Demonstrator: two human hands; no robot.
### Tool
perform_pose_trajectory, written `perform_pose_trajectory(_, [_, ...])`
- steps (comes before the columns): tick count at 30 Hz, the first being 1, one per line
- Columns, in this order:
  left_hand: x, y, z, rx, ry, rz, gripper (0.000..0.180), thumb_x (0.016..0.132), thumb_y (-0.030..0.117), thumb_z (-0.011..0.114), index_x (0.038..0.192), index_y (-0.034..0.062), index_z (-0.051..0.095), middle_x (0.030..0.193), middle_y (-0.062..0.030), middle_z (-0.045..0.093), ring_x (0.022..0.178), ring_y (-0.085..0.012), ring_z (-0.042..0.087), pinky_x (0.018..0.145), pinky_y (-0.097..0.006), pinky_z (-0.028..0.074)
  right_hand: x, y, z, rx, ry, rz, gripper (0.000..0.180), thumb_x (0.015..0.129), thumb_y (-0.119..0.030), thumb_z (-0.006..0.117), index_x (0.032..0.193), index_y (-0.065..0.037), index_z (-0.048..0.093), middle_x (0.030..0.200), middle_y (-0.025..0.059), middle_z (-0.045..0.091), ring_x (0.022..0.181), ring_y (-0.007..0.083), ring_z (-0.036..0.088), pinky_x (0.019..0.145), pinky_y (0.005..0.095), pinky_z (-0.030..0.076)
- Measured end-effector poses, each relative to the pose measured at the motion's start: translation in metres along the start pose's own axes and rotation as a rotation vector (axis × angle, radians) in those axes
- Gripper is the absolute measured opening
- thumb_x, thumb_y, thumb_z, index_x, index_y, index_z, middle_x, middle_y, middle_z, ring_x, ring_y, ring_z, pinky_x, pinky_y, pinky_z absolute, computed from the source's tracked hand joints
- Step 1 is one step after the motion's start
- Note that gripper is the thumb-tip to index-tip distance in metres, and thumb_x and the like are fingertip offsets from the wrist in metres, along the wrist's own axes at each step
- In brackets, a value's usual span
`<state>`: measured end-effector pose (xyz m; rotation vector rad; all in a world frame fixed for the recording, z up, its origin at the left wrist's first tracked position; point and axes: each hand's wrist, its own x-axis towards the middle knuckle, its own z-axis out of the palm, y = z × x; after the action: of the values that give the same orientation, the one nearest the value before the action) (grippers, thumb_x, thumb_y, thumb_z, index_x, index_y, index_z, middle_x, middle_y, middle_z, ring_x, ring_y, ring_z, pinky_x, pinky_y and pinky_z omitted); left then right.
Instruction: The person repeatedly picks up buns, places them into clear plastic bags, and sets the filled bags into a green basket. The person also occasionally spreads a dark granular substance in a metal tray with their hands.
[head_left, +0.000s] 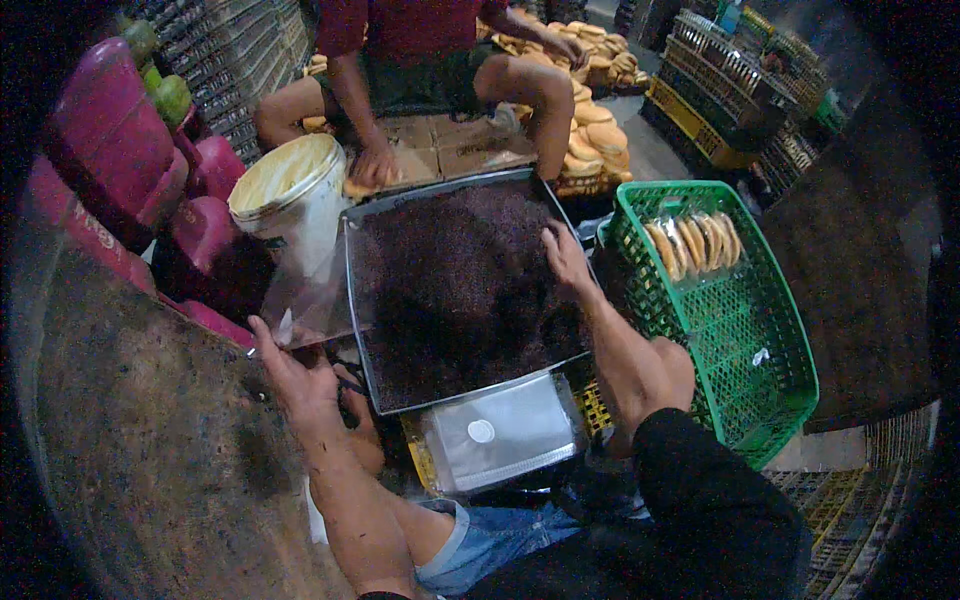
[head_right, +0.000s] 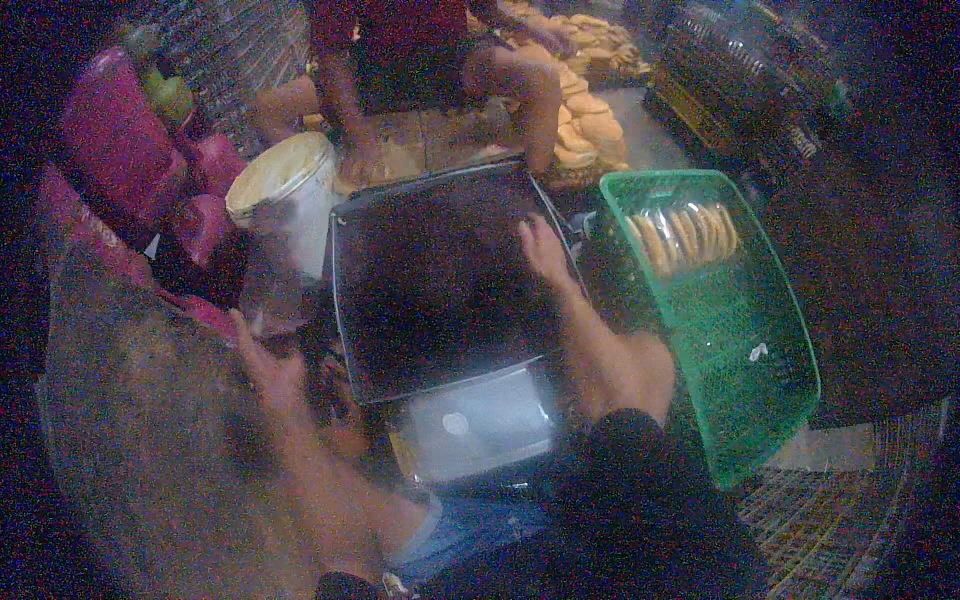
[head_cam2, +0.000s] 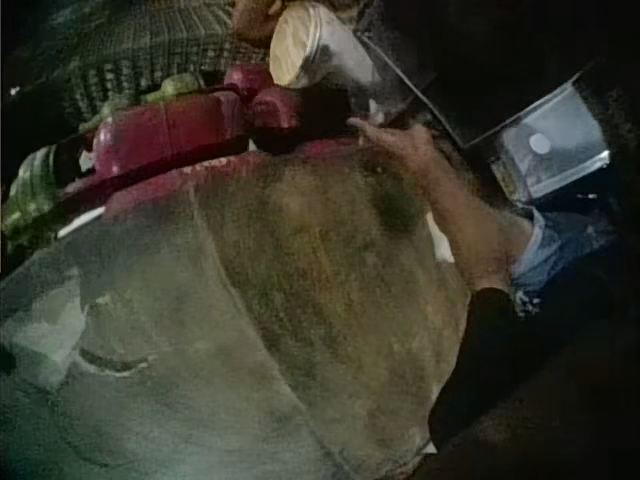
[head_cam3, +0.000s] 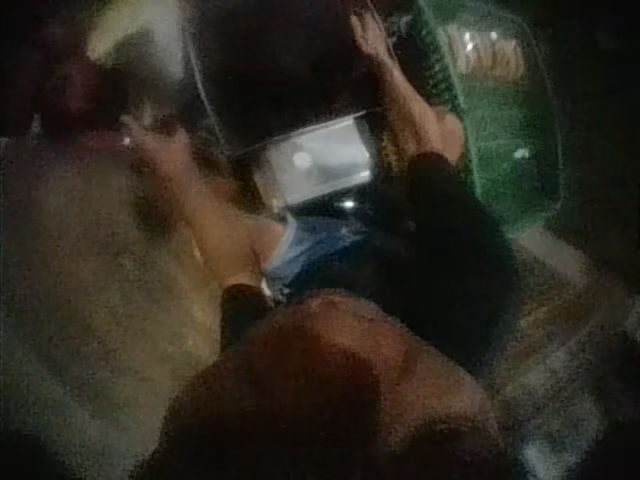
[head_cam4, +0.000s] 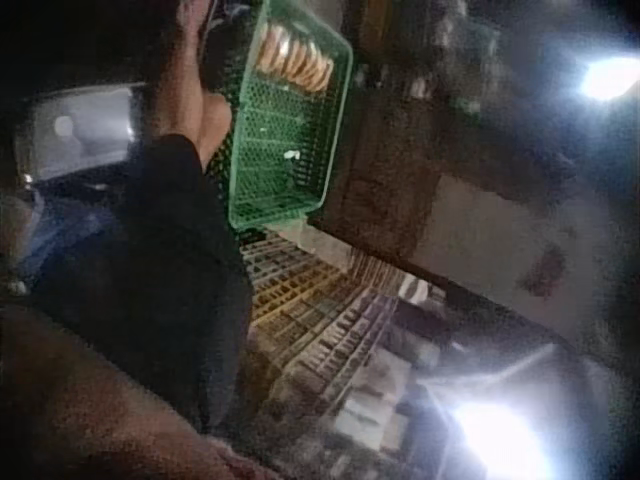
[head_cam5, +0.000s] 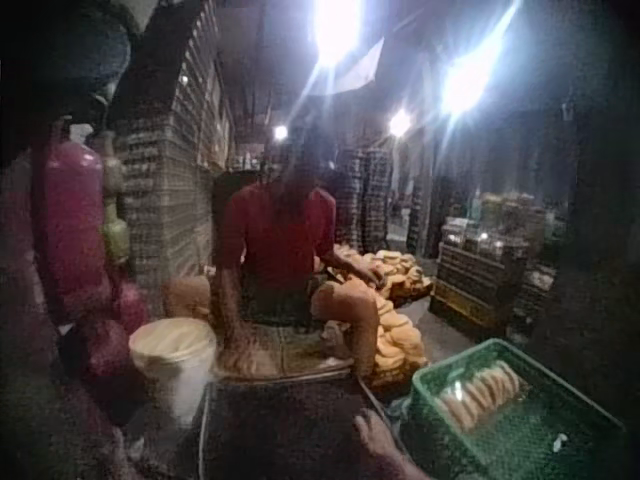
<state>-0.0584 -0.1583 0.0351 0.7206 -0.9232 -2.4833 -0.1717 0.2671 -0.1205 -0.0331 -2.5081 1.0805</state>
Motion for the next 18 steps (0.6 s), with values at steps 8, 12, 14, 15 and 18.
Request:
perform_pose_trajectory(8, [-0.001,-0.003,-0.029,0.096,-0.127,0.212,0.058,0.095,0.058,0.056,0.122,0.0063,0.058,0.107,-0.0095,0.063,0.095,-0.0159,0.061,0.078,-0.031,0.051,-0.043,-0.065,-0.017,0.077,-0.034,0.128,0.045,0.100,-0.038,0.052,0.128,-0.003,0.057,0.120,0.0229,0.064,0.113,0.0362,0.061,0.095,0.0407,0.047])
perform_pose_trajectory(12, [-0.015,0.014,-0.017,0.165,-0.049,0.215,0.056,0.096,0.057,0.055,0.114,0.0045,0.058,0.101,-0.0068,0.064,0.079,-0.0129,0.061,0.063,-0.027,0.047,-0.038,-0.086,-0.068,-0.130,-0.165,0.007,0.033,0.096,-0.031,0.059,0.107,0.000,0.069,0.096,0.0191,0.070,0.091,0.0321,0.068,0.083,0.0400,0.051])
perform_pose_trajectory(14, [-0.004,0.009,-0.035,0.232,-0.182,0.127,0.054,0.096,0.057,0.056,0.110,0.0052,0.059,0.095,-0.0035,0.063,0.070,-0.0107,0.058,0.053,-0.025,0.042,-0.028,-0.087,-0.100,-0.190,-0.355,0.034,0.030,0.097,-0.028,0.059,0.103,-0.001,0.070,0.091,0.0161,0.070,0.086,0.0259,0.067,0.079,0.0382,0.051])
perform_pose_trajectory(15, [-0.008,0.010,-0.030,0.206,-0.155,0.125,0.052,0.096,0.056,0.056,0.107,0.0061,0.059,0.090,-0.0023,0.061,0.066,-0.0102,0.055,0.050,-0.025,0.039,-0.029,-0.088,-0.106,-0.152,-0.351,-0.083,0.028,0.098,-0.027,0.058,0.102,-0.001,0.069,0.087,0.0135,0.069,0.080,0.0211,0.064,0.073,0.0367,0.050])
perform_pose_trajectory(18, [-0.021,0.012,-0.008,0.179,-0.085,0.166,0.047,0.096,0.056,0.056,0.097,0.0094,0.059,0.076,0.0011,0.055,0.057,-0.0094,0.049,0.044,-0.025,0.032,-0.011,-0.093,-0.121,-0.099,-0.275,-0.170,0.030,0.100,-0.026,0.054,0.114,-0.002,0.065,0.093,0.0134,0.071,0.085,0.0200,0.067,0.081,0.0347,0.051])
